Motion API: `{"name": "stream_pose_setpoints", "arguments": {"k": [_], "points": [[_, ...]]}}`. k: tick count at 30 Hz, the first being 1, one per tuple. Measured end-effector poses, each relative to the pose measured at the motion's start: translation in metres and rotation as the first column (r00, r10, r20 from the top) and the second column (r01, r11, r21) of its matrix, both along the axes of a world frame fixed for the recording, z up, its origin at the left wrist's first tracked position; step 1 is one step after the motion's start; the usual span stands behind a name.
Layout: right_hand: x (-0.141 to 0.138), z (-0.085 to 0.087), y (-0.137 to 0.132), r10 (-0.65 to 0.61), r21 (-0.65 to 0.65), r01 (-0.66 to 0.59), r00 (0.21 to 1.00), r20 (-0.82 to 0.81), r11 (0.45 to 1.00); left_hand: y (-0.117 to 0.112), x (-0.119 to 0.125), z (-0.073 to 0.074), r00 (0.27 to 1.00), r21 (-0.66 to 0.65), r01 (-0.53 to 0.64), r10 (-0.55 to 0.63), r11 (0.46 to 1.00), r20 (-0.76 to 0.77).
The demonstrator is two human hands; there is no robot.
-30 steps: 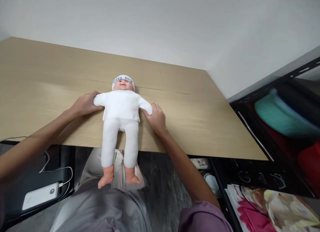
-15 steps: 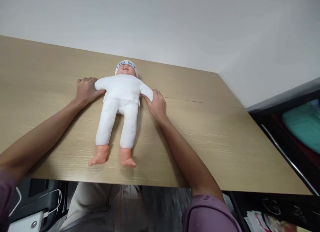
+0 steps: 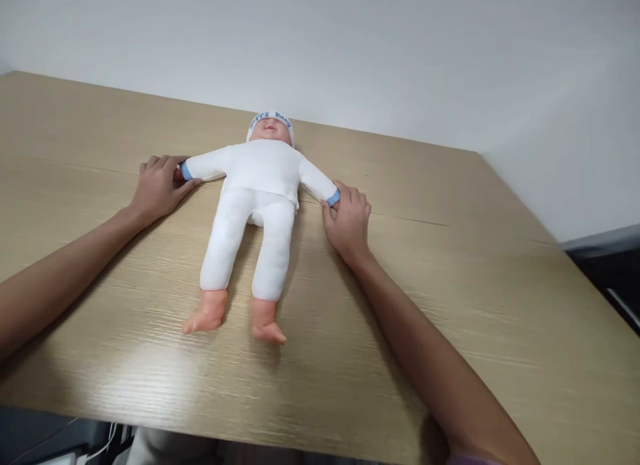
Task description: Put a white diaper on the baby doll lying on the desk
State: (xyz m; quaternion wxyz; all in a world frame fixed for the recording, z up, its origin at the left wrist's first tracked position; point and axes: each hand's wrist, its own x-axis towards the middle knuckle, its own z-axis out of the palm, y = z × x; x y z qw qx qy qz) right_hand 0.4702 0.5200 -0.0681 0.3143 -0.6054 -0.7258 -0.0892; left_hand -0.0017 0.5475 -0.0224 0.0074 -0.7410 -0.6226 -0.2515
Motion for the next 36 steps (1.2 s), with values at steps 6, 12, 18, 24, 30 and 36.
{"name": "stream_pose_setpoints", "arguments": {"k": [6,12,18,24,30,36], "points": [[-0.006,0.003,0.004,-0.062,-0.054,0.058,0.995,-0.083,0.997,0.0,0.004,-0.001,1.0,0.0,0.008,-0.008,1.0,0.014],[-0.031,0.019,-0.044,-0.154,-0.086,0.14,0.971,-0.182,0.986,-0.064,0.042,0.02,0.981,0.055,-0.075,0.064,0.996,0.185],[-0.066,0.047,-0.214,0.03,-0.026,-0.04,0.952,-0.305,0.999,-0.275,0.086,0.024,0.885,-0.109,0.29,-0.222,0.951,0.41],[-0.033,-0.027,-0.437,0.407,-0.036,-0.458,0.822,-0.399,0.888,-0.474,0.076,-0.063,0.815,-0.412,0.55,-0.361,0.726,0.453],[-0.065,-0.104,-0.448,-0.339,-0.521,-0.213,0.551,-0.762,0.826,-0.453,0.111,-0.115,0.872,-0.675,0.29,0.104,0.678,0.479],[-0.106,-0.122,-0.413,-0.436,-0.588,-0.414,0.408,-0.802,0.695,-0.42,0.16,-0.12,0.667,-0.768,0.438,0.404,0.468,0.626]]}}
